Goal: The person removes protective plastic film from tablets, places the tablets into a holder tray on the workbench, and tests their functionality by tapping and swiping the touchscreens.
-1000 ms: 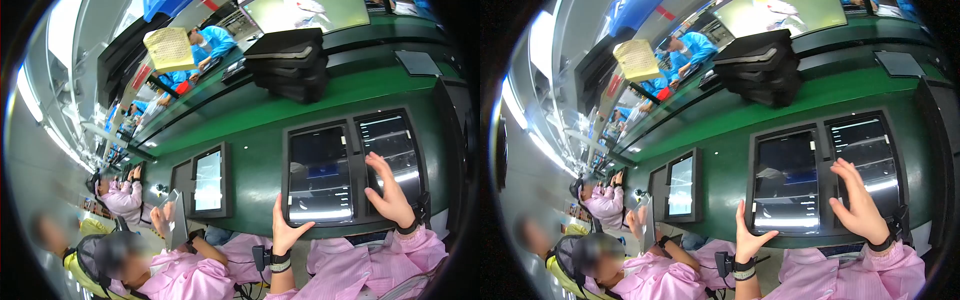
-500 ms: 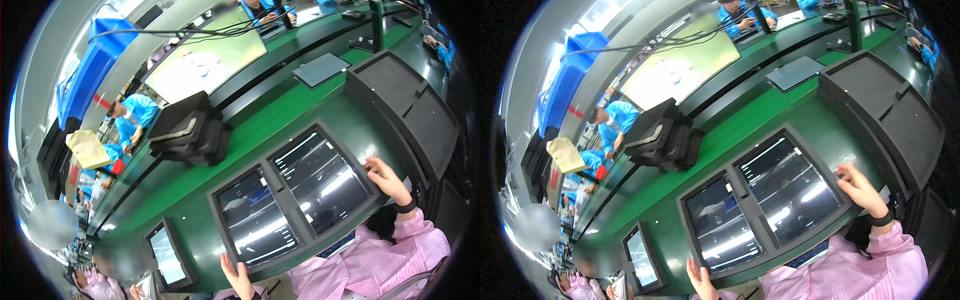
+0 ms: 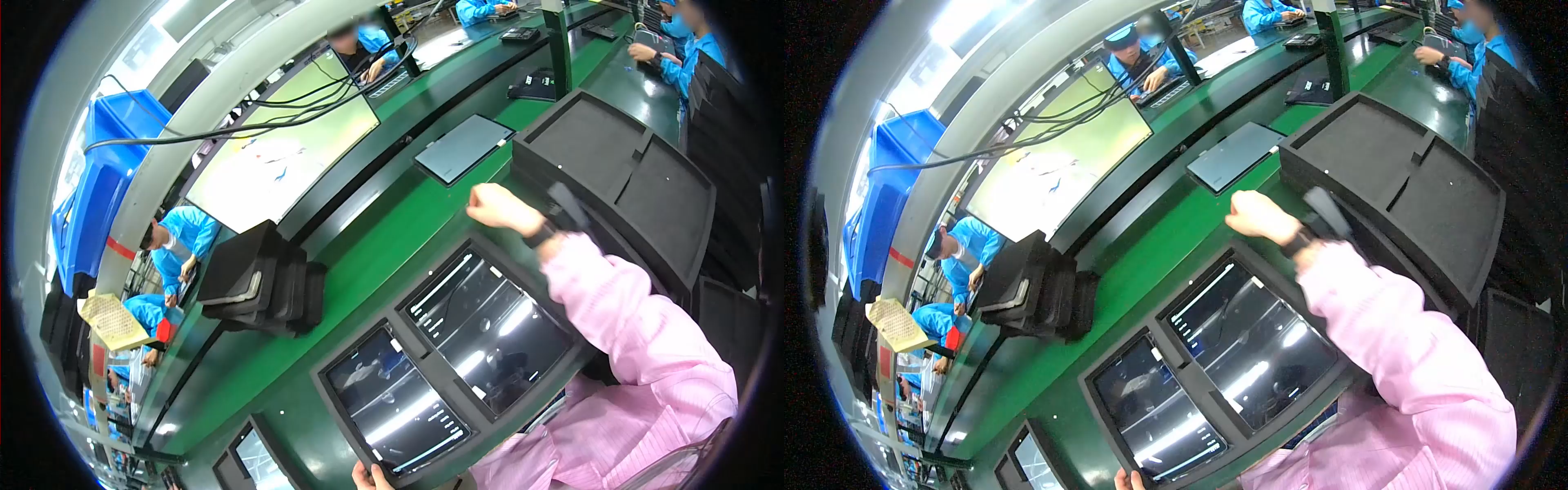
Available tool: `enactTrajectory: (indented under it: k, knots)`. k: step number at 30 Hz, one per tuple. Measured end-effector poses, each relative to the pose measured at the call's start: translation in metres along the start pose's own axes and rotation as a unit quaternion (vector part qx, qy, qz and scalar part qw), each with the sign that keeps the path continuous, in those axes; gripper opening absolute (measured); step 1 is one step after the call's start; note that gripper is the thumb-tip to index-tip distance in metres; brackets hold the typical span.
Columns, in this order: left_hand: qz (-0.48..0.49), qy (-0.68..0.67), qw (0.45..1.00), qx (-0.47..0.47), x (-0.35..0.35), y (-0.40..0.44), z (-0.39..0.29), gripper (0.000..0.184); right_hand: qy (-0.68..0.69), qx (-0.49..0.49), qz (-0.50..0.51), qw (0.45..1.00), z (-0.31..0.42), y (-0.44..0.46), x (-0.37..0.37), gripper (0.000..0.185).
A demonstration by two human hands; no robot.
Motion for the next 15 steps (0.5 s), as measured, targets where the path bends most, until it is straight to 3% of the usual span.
enactTrajectory:
  k: [1,2,3,9,15]
  knots:
    - [0.020,0.013,1.000,0.003,0.003,0.004,0.005,0.027,-0.032,-0.020,-0.016,0.999,-0.016,0.025,-0.012,0.026]
    - [0.034,0.030,0.999,0.012,0.000,0.007,0.000,0.025,0.040,-0.130,0.068,0.988,-0.035,0.042,-0.027,0.026]
    - [0.047,0.047,0.998,0.021,-0.001,0.008,-0.009,0.023,0.127,-0.191,0.069,0.971,-0.057,0.053,-0.041,0.025]
    - [0.083,0.071,0.993,0.042,-0.022,0.027,-0.045,0.016,0.113,-0.209,0.021,0.971,-0.063,0.094,-0.066,0.028]
    - [0.083,0.157,0.984,0.009,-0.029,0.038,-0.058,0.017,0.094,-0.291,-0.037,0.951,-0.056,0.096,-0.074,0.012]
Point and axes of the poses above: each hand's wrist, its own y-axis towards the middle knuckle, its own x-axis out of the back of the hand, z = x × y, the point moved 9 cm from there along y, towards the middle knuckle, and after that the axes turned 6 degrees about z, right-handed, at the moved point
